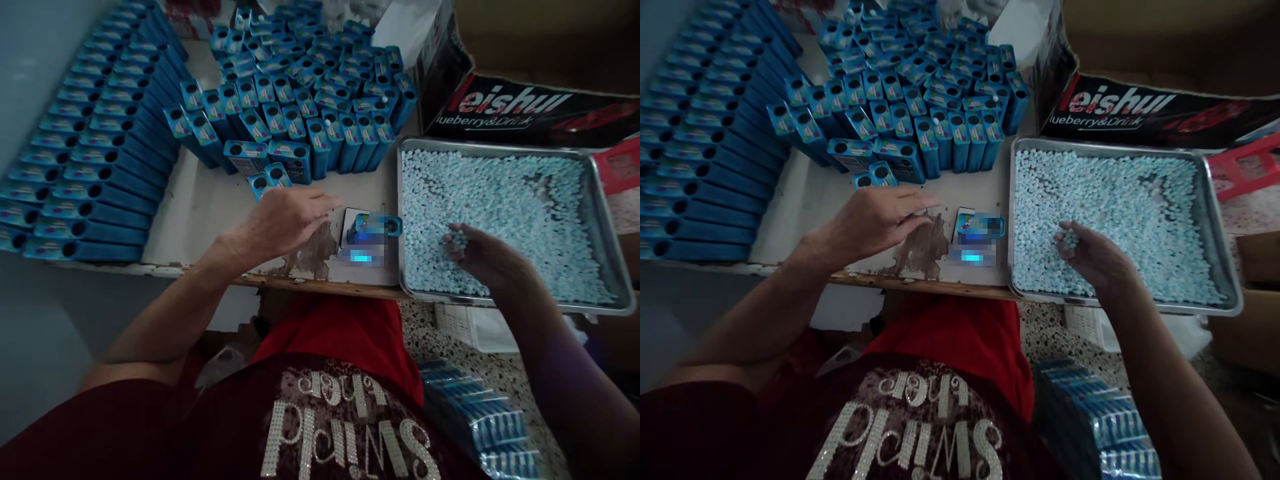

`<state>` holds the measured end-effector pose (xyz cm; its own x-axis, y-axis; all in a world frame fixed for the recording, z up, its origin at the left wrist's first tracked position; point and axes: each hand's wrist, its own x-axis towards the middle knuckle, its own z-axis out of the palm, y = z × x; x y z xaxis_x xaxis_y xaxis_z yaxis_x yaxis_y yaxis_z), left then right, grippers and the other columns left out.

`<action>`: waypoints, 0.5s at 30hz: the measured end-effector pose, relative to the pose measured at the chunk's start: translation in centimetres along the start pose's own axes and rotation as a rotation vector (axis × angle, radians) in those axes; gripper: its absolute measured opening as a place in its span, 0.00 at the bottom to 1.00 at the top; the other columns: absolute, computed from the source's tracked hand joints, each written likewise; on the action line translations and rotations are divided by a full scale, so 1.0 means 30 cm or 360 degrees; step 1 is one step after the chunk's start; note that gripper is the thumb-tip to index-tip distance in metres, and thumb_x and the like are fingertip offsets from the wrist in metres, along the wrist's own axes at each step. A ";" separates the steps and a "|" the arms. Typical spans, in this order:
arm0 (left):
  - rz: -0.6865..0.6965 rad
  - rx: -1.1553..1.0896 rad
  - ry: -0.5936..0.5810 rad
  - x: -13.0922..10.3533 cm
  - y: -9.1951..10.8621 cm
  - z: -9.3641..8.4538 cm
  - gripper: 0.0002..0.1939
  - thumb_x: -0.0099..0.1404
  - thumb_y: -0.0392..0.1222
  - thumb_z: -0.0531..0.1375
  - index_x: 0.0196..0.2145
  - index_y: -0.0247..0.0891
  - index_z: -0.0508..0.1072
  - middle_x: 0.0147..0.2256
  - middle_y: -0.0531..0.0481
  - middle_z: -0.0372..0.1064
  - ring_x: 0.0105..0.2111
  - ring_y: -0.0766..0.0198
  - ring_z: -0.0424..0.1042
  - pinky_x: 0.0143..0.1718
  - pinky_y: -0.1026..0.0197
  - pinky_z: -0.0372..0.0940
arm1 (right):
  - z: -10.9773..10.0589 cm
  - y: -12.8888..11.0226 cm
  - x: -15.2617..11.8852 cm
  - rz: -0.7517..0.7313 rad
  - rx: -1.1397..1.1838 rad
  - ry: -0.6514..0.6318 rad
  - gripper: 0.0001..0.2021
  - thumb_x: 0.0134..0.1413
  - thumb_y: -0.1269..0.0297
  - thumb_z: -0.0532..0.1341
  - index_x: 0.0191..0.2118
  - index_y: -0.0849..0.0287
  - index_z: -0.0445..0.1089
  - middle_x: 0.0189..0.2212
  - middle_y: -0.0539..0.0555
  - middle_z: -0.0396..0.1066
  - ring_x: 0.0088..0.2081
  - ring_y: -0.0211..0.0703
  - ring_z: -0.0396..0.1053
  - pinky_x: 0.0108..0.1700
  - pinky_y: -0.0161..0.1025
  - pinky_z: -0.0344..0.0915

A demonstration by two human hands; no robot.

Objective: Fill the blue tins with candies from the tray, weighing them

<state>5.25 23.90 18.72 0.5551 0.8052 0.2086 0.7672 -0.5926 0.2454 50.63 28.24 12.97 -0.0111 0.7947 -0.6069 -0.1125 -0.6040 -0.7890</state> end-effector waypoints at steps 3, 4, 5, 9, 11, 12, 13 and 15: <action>0.0035 -0.0124 0.0044 0.010 -0.007 0.032 0.25 0.79 0.36 0.65 0.70 0.42 0.78 0.55 0.42 0.84 0.57 0.49 0.84 0.59 0.50 0.79 | 0.029 -0.039 -0.024 -0.0121 -0.0073 -0.0072 0.13 0.49 0.60 0.83 0.35 0.54 0.81 0.30 0.51 0.71 0.27 0.35 0.61 0.23 0.29 0.63; 0.0051 -0.0168 0.0058 0.017 -0.008 0.044 0.26 0.78 0.35 0.67 0.71 0.42 0.77 0.56 0.41 0.84 0.58 0.48 0.83 0.61 0.49 0.78 | 0.047 -0.051 -0.035 -0.0161 -0.0116 -0.0124 0.15 0.47 0.59 0.85 0.33 0.54 0.81 0.28 0.51 0.68 0.26 0.35 0.58 0.21 0.30 0.61; 0.0069 -0.0212 0.0080 0.025 -0.008 0.054 0.28 0.77 0.35 0.68 0.71 0.41 0.77 0.56 0.41 0.83 0.59 0.48 0.83 0.62 0.48 0.78 | 0.069 -0.061 -0.046 -0.0184 -0.0152 -0.0188 0.16 0.46 0.59 0.86 0.33 0.55 0.81 0.26 0.50 0.67 0.25 0.35 0.57 0.21 0.31 0.60; 0.0086 -0.0415 0.0138 0.041 -0.008 0.084 0.34 0.74 0.34 0.71 0.75 0.42 0.74 0.62 0.41 0.82 0.63 0.47 0.82 0.65 0.47 0.77 | 0.174 -0.093 -0.085 -0.0177 -0.0135 -0.0430 0.16 0.48 0.56 0.87 0.38 0.54 0.85 0.25 0.49 0.65 0.25 0.34 0.59 0.24 0.32 0.62; 0.0033 -0.0552 0.0140 0.033 -0.007 0.111 0.38 0.72 0.34 0.73 0.76 0.42 0.71 0.66 0.41 0.80 0.66 0.46 0.80 0.69 0.45 0.75 | 0.220 -0.105 -0.095 -0.0152 -0.0060 -0.0494 0.18 0.49 0.53 0.88 0.39 0.53 0.85 0.26 0.49 0.68 0.27 0.35 0.62 0.27 0.32 0.65; -0.0009 -0.0638 0.0144 0.027 -0.004 0.134 0.40 0.71 0.34 0.74 0.77 0.42 0.70 0.66 0.41 0.79 0.67 0.46 0.79 0.70 0.45 0.74 | 0.238 -0.110 -0.098 -0.0143 -0.0029 -0.0503 0.19 0.49 0.51 0.88 0.39 0.53 0.85 0.28 0.50 0.71 0.29 0.36 0.65 0.28 0.33 0.67; -0.0063 -0.0736 0.0160 0.020 0.002 0.162 0.42 0.69 0.34 0.75 0.77 0.42 0.70 0.66 0.41 0.80 0.66 0.46 0.80 0.70 0.45 0.74 | 0.252 -0.114 -0.098 -0.0134 -0.0011 -0.0503 0.19 0.50 0.49 0.87 0.39 0.53 0.85 0.29 0.51 0.73 0.30 0.37 0.67 0.30 0.33 0.68; -0.0232 -0.0935 0.0213 0.010 0.022 0.233 0.47 0.64 0.35 0.80 0.76 0.42 0.69 0.64 0.41 0.81 0.63 0.47 0.82 0.66 0.48 0.76 | 0.270 -0.118 -0.095 -0.0128 -0.0004 -0.0483 0.18 0.53 0.49 0.86 0.39 0.52 0.84 0.31 0.52 0.75 0.31 0.39 0.69 0.30 0.34 0.69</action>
<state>8.15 23.92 12.33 0.3834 0.8915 0.2411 0.5062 -0.4212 0.7525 43.01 28.60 18.27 -0.2987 0.8213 -0.4861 -0.1228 -0.5382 -0.8338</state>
